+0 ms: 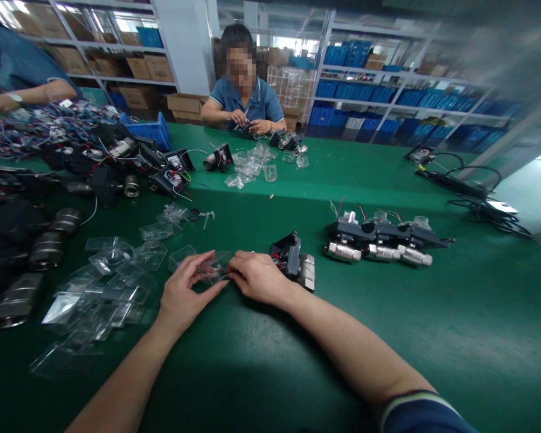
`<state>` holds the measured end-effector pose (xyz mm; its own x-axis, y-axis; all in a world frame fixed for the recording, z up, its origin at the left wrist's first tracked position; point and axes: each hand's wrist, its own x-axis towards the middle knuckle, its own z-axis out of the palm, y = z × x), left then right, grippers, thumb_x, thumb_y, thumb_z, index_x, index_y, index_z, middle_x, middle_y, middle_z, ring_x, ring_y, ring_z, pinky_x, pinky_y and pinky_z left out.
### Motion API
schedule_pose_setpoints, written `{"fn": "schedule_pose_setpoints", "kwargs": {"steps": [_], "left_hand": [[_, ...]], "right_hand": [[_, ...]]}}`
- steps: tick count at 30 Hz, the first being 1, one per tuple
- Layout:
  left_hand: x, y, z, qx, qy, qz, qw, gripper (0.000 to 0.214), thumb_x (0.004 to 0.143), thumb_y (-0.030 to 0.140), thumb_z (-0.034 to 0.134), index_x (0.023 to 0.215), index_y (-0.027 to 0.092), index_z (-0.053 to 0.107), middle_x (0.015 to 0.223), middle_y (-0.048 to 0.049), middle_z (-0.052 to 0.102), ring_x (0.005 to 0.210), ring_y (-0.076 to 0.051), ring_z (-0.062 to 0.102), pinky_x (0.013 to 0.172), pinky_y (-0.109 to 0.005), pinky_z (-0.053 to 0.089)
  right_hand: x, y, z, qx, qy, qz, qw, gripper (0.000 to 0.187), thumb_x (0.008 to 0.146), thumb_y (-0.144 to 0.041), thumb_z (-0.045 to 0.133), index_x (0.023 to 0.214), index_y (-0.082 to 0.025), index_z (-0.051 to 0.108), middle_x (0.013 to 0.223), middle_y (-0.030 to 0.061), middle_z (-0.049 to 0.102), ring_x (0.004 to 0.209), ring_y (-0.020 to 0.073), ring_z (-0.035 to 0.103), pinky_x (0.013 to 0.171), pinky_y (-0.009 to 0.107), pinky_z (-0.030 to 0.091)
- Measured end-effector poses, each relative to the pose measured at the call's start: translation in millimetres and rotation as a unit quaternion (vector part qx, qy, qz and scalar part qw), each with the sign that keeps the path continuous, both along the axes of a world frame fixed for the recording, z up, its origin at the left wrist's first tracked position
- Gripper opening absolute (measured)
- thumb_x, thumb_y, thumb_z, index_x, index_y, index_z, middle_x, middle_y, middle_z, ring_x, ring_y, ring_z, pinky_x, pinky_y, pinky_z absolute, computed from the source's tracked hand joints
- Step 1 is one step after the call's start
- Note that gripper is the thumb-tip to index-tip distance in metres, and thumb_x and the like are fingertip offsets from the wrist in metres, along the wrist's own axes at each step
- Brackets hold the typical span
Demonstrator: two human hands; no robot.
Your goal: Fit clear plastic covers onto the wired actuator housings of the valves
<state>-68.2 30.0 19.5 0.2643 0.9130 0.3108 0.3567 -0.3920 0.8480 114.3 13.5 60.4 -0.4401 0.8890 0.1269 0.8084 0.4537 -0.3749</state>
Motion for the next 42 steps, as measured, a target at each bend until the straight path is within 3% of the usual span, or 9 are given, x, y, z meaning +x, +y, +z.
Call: {"fn": "schedule_pose_setpoints", "kwargs": {"steps": [6, 20, 32, 37, 42], "left_hand": [[-1.3, 0.6, -1.2, -0.016, 0.002, 0.008, 1.000, 0.055, 0.068, 0.041, 0.074, 0.117, 0.022, 0.056, 0.110, -0.0064, 0.059, 0.083, -0.019, 0.066, 0.081, -0.037, 0.059], [0.7, 0.2, -1.6, -0.056, -0.028, 0.007, 0.998, 0.059, 0.063, 0.042, 0.077, 0.115, 0.021, 0.058, 0.100, -0.0054, 0.062, 0.081, -0.019, 0.067, 0.079, -0.038, 0.059], [3.3, -1.8, 0.3, -0.049, -0.045, 0.005, 0.998, 0.056, 0.064, 0.041, 0.077, 0.114, 0.022, 0.059, 0.100, -0.0042, 0.059, 0.082, -0.019, 0.066, 0.079, -0.038, 0.059], [4.4, -2.8, -1.4, -0.051, -0.047, -0.026, 0.997, 0.055, 0.066, 0.038, 0.076, 0.115, 0.023, 0.058, 0.104, -0.0045, 0.057, 0.087, -0.019, 0.065, 0.081, -0.038, 0.059], [4.6, -2.9, -2.8, -0.038, -0.032, -0.026, 0.998, 0.054, 0.066, 0.037, 0.076, 0.115, 0.025, 0.057, 0.106, -0.0046, 0.058, 0.085, -0.019, 0.065, 0.082, -0.038, 0.058]], "right_hand": [[-2.7, -0.2, -4.0, 0.019, -0.017, -0.036, 0.999, 0.011, 0.088, -0.020, 0.048, 0.088, -0.015, 0.058, 0.088, 0.0059, 0.061, 0.079, 0.0160, 0.058, 0.065, 0.025, 0.041], [-5.7, -1.7, -14.2, 0.080, -0.061, -0.038, 0.994, 0.015, 0.091, -0.020, 0.042, 0.090, -0.014, 0.056, 0.087, 0.0073, 0.058, 0.078, 0.0173, 0.055, 0.063, 0.026, 0.041], [-5.0, 0.7, -13.0, 0.022, 0.029, -0.065, 0.997, 0.009, 0.087, -0.020, 0.053, 0.085, -0.016, 0.060, 0.081, 0.0028, 0.060, 0.074, 0.0137, 0.056, 0.066, 0.024, 0.039], [-4.9, 0.0, -8.9, 0.007, -0.015, -0.056, 0.998, 0.016, 0.090, -0.024, 0.049, 0.088, -0.016, 0.062, 0.085, 0.0039, 0.061, 0.076, 0.0149, 0.057, 0.064, 0.025, 0.040], [2.0, -2.0, 8.4, -0.020, -0.075, 0.003, 0.997, 0.018, 0.091, -0.022, 0.047, 0.098, -0.014, 0.062, 0.093, 0.0071, 0.060, 0.080, 0.0164, 0.059, 0.064, 0.025, 0.042]]}}
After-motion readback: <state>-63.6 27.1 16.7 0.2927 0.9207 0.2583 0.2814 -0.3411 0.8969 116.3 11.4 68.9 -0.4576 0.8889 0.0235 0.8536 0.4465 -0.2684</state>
